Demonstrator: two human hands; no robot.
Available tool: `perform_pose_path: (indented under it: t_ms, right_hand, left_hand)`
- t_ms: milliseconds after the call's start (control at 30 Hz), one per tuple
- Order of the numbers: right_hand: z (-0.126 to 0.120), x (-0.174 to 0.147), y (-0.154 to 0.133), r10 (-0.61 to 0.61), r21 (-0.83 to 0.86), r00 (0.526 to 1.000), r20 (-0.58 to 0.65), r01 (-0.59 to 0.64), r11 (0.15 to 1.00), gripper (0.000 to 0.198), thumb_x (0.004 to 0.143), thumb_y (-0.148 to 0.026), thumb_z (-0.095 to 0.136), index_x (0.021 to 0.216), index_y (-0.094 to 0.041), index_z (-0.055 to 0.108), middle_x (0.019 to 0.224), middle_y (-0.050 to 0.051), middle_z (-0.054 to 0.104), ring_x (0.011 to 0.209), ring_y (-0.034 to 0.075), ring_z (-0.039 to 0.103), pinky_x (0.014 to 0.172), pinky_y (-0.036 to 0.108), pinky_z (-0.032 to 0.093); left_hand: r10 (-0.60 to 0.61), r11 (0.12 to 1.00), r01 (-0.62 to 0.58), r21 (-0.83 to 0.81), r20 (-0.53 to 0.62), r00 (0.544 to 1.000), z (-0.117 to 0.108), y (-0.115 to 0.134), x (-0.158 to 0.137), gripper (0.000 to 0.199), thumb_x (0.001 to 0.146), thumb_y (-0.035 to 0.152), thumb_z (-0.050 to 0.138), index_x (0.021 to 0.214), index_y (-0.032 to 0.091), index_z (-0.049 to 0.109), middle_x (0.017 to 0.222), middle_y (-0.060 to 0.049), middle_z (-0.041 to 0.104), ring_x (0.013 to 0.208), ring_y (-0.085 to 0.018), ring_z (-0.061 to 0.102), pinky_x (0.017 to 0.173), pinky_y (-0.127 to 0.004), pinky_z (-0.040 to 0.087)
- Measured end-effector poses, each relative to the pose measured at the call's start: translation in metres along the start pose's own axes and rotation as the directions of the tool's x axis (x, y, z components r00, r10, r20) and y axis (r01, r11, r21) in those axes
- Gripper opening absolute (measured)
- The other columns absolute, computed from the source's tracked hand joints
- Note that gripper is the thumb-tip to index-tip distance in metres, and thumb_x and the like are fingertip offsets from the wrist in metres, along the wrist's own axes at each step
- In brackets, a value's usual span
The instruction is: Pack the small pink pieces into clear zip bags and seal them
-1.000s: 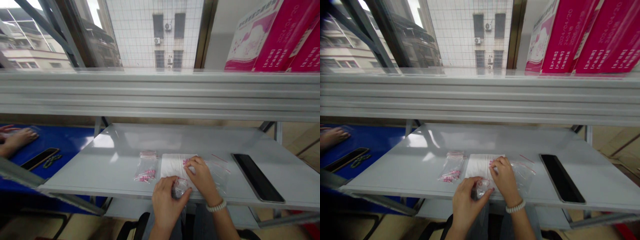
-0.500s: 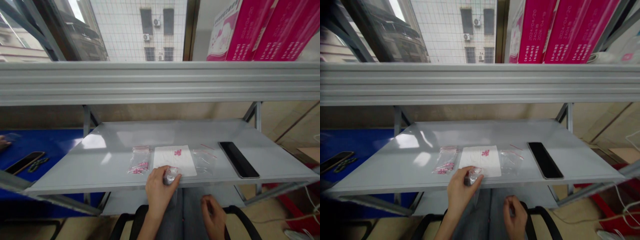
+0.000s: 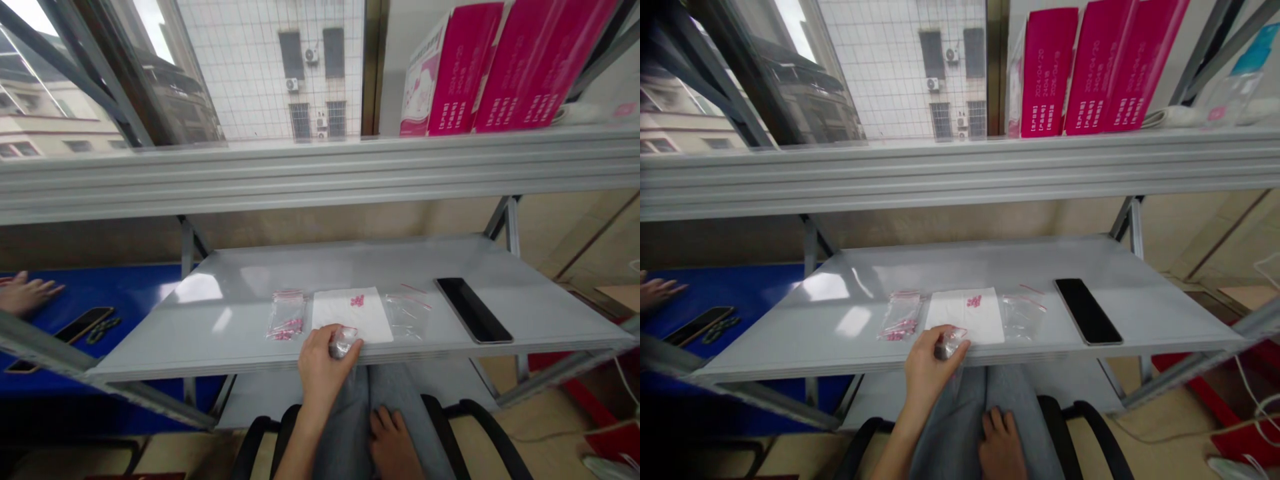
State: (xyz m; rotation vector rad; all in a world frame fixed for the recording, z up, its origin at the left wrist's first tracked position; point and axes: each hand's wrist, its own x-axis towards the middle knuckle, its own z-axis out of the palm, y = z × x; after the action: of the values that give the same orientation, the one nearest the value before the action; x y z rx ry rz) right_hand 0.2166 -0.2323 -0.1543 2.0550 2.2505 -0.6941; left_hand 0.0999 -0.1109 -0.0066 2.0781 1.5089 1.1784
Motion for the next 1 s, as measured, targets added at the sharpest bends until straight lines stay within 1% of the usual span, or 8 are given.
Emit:
perform_pose_path:
  t_ms: [233, 400, 433, 567, 600, 667, 767, 1000]
  right_hand:
    - [0.031, 0.013, -0.003, -0.065, 0.037, 0.996, -0.054, 0.067, 0.997, 0.024, 0.079, -0.004, 0.062, 0.079, -0.018, 0.081, 0.094, 0.014, 0.076, 0.116, 0.036, 0.059, 0.104, 0.048, 0.041]
    - [-0.019, 0.004, 0.025, -0.121, 0.075, 0.961, -0.25, 0.143, 0.987, 0.028, 0.079, 0.0, 0.058, 0.083, -0.02, 0.078, 0.088, 0.008, 0.072, 0.088, 0.023, 0.065, 0.078, 0.03, 0.053]
    - [-0.041, 0.0, 0.031, -0.137, 0.088, 0.931, -0.338, 0.176, 0.981, 0.033, 0.085, -0.002, 0.053, 0.099, -0.02, 0.076, 0.095, 0.008, 0.07, 0.092, 0.022, 0.064, 0.081, 0.029, 0.053]
    - [-0.146, 0.001, 0.038, -0.197, 0.077, 0.546, -0.814, 0.437, 0.896, 0.03, 0.096, -0.012, 0.049, 0.119, -0.021, 0.066, 0.095, 0.009, 0.066, 0.091, 0.022, 0.063, 0.08, 0.033, 0.053]
    - [-0.17, 0.007, 0.036, -0.206, 0.047, 0.501, -0.841, 0.446, 0.894, 0.028, 0.096, -0.013, 0.05, 0.116, -0.021, 0.067, 0.09, 0.008, 0.065, 0.087, 0.022, 0.063, 0.078, 0.033, 0.052]
    - [-0.21, 0.03, 0.029, -0.215, 0.019, 0.516, -0.829, 0.409, 0.912, 0.022, 0.095, -0.012, 0.049, 0.104, -0.018, 0.069, 0.091, 0.01, 0.067, 0.089, 0.024, 0.062, 0.082, 0.037, 0.05]
    - [-0.242, 0.077, 0.023, -0.231, 0.014, 0.64, -0.733, 0.354, 0.935, 0.022, 0.09, -0.004, 0.05, 0.089, -0.015, 0.069, 0.089, 0.01, 0.069, 0.088, 0.024, 0.062, 0.081, 0.036, 0.049]
    - [-0.235, 0.14, 0.029, -0.347, -0.028, 0.742, -0.573, 0.406, 0.914, 0.019, 0.085, -0.004, 0.058, 0.078, -0.017, 0.07, 0.08, 0.007, 0.07, 0.083, 0.022, 0.061, 0.08, 0.033, 0.046]
  left_hand:
    - [-0.004, 0.999, 0.005, -0.033, 0.028, 1.0, -0.003, 0.0, -0.001, 0.027, 0.075, 0.04, 0.075, 0.094, 0.021, 0.071, 0.087, -0.005, 0.073, 0.082, -0.027, 0.067, 0.076, -0.039, 0.052]
    - [0.015, 0.999, -0.014, -0.049, 0.025, 1.0, -0.004, -0.001, -0.001, 0.025, 0.073, 0.036, 0.078, 0.092, 0.021, 0.071, 0.088, -0.005, 0.074, 0.083, -0.027, 0.068, 0.076, -0.039, 0.053]
    - [0.02, 0.999, -0.019, -0.05, 0.022, 1.0, -0.004, -0.002, -0.001, 0.026, 0.072, 0.036, 0.079, 0.092, 0.021, 0.071, 0.087, -0.005, 0.073, 0.083, -0.027, 0.068, 0.076, -0.039, 0.053]
    - [0.032, 0.999, -0.032, -0.043, 0.008, 0.999, -0.001, -0.007, -0.002, 0.027, 0.073, 0.037, 0.079, 0.094, 0.021, 0.071, 0.085, -0.006, 0.073, 0.081, -0.028, 0.068, 0.073, -0.04, 0.053]
    - [0.036, 0.999, -0.035, -0.038, 0.006, 0.999, 0.0, -0.008, -0.002, 0.027, 0.073, 0.037, 0.079, 0.094, 0.021, 0.071, 0.084, -0.006, 0.072, 0.081, -0.028, 0.068, 0.073, -0.041, 0.053]
    - [0.043, 0.999, -0.043, -0.031, 0.004, 0.999, 0.001, -0.008, -0.002, 0.027, 0.072, 0.036, 0.079, 0.093, 0.021, 0.071, 0.084, -0.006, 0.072, 0.081, -0.029, 0.068, 0.073, -0.042, 0.053]
    - [0.047, 0.999, -0.046, -0.026, 0.01, 0.999, 0.001, -0.007, -0.003, 0.025, 0.072, 0.034, 0.079, 0.092, 0.021, 0.071, 0.081, -0.005, 0.071, 0.079, -0.029, 0.067, 0.072, -0.041, 0.053]
    - [0.006, 0.999, -0.005, -0.046, 0.026, 1.0, 0.0, -0.005, -0.003, 0.026, 0.069, 0.028, 0.08, 0.092, 0.02, 0.071, 0.082, -0.006, 0.07, 0.08, -0.029, 0.067, 0.074, -0.042, 0.053]
